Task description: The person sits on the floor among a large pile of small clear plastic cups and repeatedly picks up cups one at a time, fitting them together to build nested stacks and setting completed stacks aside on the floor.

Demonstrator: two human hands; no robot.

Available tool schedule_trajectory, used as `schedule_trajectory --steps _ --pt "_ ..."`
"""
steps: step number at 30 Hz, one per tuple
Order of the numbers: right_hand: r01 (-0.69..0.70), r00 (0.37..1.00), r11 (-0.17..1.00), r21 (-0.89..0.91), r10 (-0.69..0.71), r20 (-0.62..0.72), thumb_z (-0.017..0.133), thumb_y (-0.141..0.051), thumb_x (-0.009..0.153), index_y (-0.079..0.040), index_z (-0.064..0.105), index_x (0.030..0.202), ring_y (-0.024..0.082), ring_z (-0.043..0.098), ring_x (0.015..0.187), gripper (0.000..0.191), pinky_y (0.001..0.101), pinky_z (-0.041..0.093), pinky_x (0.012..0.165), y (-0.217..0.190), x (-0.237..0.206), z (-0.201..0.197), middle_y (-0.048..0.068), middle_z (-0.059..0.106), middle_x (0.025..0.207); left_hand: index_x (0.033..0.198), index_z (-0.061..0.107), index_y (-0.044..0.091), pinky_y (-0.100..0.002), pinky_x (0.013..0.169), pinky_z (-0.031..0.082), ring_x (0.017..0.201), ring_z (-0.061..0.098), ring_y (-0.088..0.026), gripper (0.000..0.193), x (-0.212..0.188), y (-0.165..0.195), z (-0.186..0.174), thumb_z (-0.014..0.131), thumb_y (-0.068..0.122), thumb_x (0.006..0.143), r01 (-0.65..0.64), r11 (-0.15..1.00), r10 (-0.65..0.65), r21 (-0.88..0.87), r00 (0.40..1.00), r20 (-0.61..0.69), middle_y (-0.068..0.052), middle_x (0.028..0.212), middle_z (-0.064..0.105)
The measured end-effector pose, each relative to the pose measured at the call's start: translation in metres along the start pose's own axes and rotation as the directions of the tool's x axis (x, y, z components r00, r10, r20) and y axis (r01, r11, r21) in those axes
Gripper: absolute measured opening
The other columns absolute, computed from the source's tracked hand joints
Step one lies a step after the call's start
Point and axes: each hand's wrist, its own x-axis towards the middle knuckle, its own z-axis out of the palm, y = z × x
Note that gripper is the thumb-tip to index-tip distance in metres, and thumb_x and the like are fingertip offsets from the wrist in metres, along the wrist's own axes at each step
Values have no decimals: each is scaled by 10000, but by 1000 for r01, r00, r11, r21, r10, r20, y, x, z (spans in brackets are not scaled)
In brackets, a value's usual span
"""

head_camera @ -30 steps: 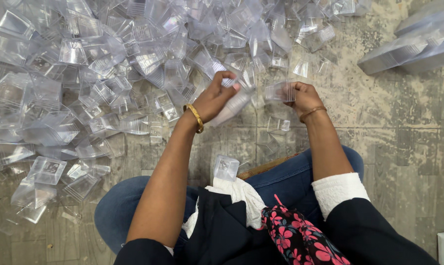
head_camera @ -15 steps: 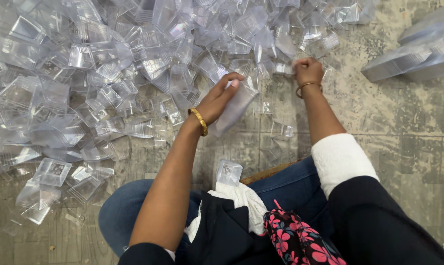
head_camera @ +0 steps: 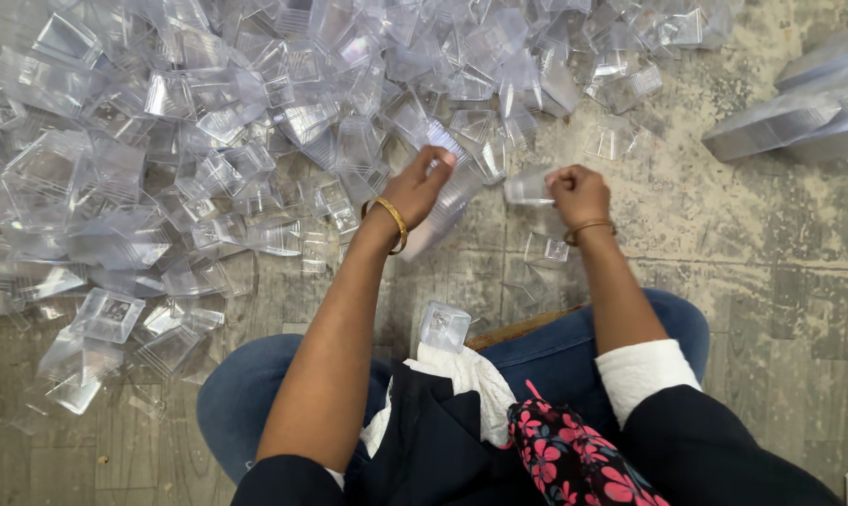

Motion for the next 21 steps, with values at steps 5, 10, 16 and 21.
schedule_trajectory --steps 5,10,16,21 --pt "-191 902 934 303 45 430 671 -138 968 -66 745 1060 121 703 839 138 287 620 772 -35 -13 3 9 762 972 1530 420 218 -412 1118 385 1404 472 -325 646 2 -4 18 437 594 1005 -221 970 240 -102 943 230 -152 1509 486" --pt "-73 977 991 -110 93 193 631 -174 982 -122 756 1090 156 727 826 173 298 616 787 -32 16 21 33 763 921 1539 423 203 -398 1170 331 1467 417 -284 643 12 -14 16 398 576 1017 -190 961 230 -200 953 198 -104 1586 451" --pt "104 930 657 -747 -330 -160 780 -148 875 -141 667 1313 425 454 1365 452 526 377 1150 20 92 -65 268 532 1432 1445 540 133 -392 1171 351 1420 494 -261 606 17 -16 12 394 556 1038 -232 918 262 -322 964 53 -112 1476 585" --pt "401 897 773 -491 -440 39 736 -178 964 -195 763 1230 389 529 1333 267 476 457 1109 28 59 -39 242 565 1452 1458 515 131 -386 1153 363 1402 506 -250 615 18 -16 16 426 558 1024 -188 937 220 -293 972 80 -103 1458 593"
